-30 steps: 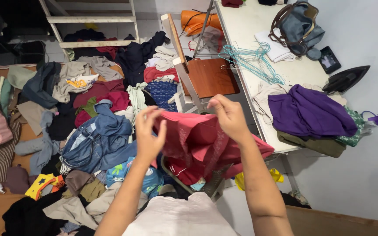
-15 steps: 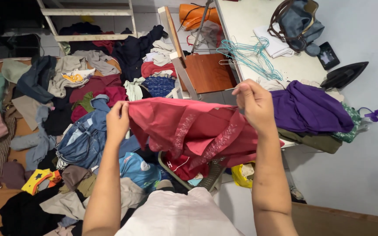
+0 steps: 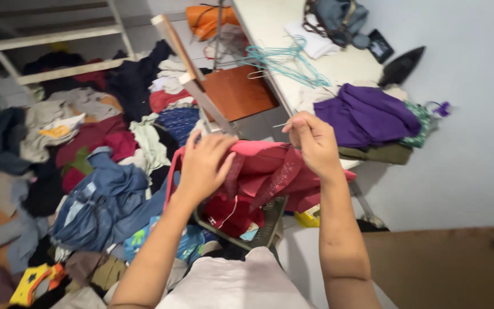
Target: Sort laundry and place individual garments onto hangers.
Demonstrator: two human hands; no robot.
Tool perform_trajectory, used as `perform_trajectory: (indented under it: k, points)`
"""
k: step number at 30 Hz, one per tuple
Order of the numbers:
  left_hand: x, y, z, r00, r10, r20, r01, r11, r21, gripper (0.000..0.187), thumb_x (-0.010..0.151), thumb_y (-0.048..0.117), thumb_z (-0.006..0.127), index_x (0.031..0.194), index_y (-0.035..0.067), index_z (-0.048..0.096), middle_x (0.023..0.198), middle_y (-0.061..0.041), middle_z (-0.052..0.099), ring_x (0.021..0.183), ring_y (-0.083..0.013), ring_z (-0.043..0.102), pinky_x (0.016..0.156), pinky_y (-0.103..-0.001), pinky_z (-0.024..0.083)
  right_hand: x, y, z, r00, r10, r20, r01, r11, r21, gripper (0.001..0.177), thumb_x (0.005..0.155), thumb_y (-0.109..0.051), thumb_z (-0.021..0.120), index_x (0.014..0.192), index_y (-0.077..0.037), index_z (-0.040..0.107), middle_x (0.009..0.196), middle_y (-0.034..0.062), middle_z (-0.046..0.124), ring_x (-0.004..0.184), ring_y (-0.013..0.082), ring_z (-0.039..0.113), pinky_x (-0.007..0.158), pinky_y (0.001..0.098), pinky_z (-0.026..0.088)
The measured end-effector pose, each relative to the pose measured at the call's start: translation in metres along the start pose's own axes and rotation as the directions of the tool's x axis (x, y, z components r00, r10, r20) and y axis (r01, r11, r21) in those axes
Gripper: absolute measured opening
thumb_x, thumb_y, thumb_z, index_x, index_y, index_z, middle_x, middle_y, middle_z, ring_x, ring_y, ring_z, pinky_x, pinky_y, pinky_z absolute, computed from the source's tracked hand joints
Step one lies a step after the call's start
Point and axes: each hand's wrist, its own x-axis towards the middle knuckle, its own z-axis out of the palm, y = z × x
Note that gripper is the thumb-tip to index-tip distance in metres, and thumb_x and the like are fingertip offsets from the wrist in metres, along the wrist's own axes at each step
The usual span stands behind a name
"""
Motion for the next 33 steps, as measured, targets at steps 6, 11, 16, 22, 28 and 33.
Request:
perform_trajectory:
  k: [6, 11, 16, 22, 28, 33]
  points:
    - [0.015, 0.020, 0.040, 1.000, -0.009, 0.007, 0.009, 0.999, -0.035, 0.014, 0.093, 0.016, 0.069, 0.106, 0.011, 0.073, 0.086, -0.003, 0.067, 0.085, -0.0227, 0.061, 0.081, -0.041, 0.038, -0.030, -0.005, -0.036, 0.985, 0.083, -0.149, -0.060, 0.986, 0.155, 0.031, 0.114, -0.019, 0.052, 0.098, 0.004, 0.066, 0.063, -0.0052, 0.043, 0.055, 0.0037, 0.038, 0.053, 0.0231, 0.036]
    - [0.034, 0.030, 0.073, 1.000, 0.001, -0.015, -0.001, 0.999, -0.039, 0.016, 0.094, 0.017, 0.069, 0.108, 0.010, 0.072, 0.087, -0.003, 0.070, 0.082, -0.0217, 0.061, 0.080, -0.041, 0.038, -0.059, -0.023, -0.049, 0.945, 0.041, -0.324, -0.073, 0.994, -0.086, 0.014, 0.104, -0.006, 0.058, 0.109, 0.005, 0.065, 0.085, 0.0029, 0.062, 0.077, 0.0117, 0.062, 0.072, 0.0263, 0.053]
    - [0.063, 0.036, 0.108, 1.000, -0.028, -0.002, 0.028, 0.997, -0.076, 0.014, 0.096, 0.018, 0.069, 0.105, 0.010, 0.074, 0.085, -0.004, 0.072, 0.077, -0.0220, 0.061, 0.078, -0.041, 0.037, -0.092, -0.019, -0.073, 0.917, -0.007, -0.399, -0.197, 0.862, -0.467, 0.037, 0.091, -0.004, 0.068, 0.127, 0.003, 0.061, 0.096, 0.0067, 0.066, 0.091, 0.0170, 0.064, 0.083, 0.0302, 0.052]
    - [0.114, 0.056, 0.154, 0.996, -0.081, 0.019, 0.082, 0.995, -0.057, 0.014, 0.095, 0.019, 0.069, 0.103, 0.011, 0.077, 0.077, -0.008, 0.067, 0.071, -0.0258, 0.058, 0.077, -0.040, 0.037, -0.141, 0.025, -0.141, 0.942, -0.002, -0.335, -0.300, 0.438, -0.847, 0.020, 0.094, -0.017, 0.066, 0.110, -0.008, 0.074, 0.102, 0.0103, 0.074, 0.099, 0.0292, 0.065, 0.089, 0.0414, 0.044]
    - [0.180, 0.092, 0.208, 0.995, -0.077, 0.057, 0.083, 0.990, -0.114, 0.015, 0.094, 0.020, 0.068, 0.102, 0.011, 0.076, 0.076, -0.009, 0.067, 0.070, -0.0274, 0.058, 0.075, -0.041, 0.037, -0.122, 0.014, -0.224, 0.877, -0.052, -0.478, -0.423, 0.390, -0.818, 0.016, 0.088, -0.017, 0.066, 0.099, -0.012, 0.078, 0.091, 0.0033, 0.074, 0.084, 0.0233, 0.062, 0.084, 0.0397, 0.037]
    - [0.256, 0.124, 0.257, 0.990, -0.053, 0.130, 0.065, 0.994, -0.091, 0.015, 0.096, 0.024, 0.069, 0.099, 0.011, 0.076, 0.073, -0.011, 0.067, 0.067, -0.0304, 0.056, 0.073, -0.042, 0.036, -0.099, 0.003, -0.316, 0.863, -0.181, -0.472, -0.426, 0.241, -0.872, 0.011, 0.088, -0.018, 0.071, 0.093, -0.011, 0.078, 0.075, 0.0046, 0.063, 0.077, 0.0230, 0.053, 0.090, 0.0380, 0.037]
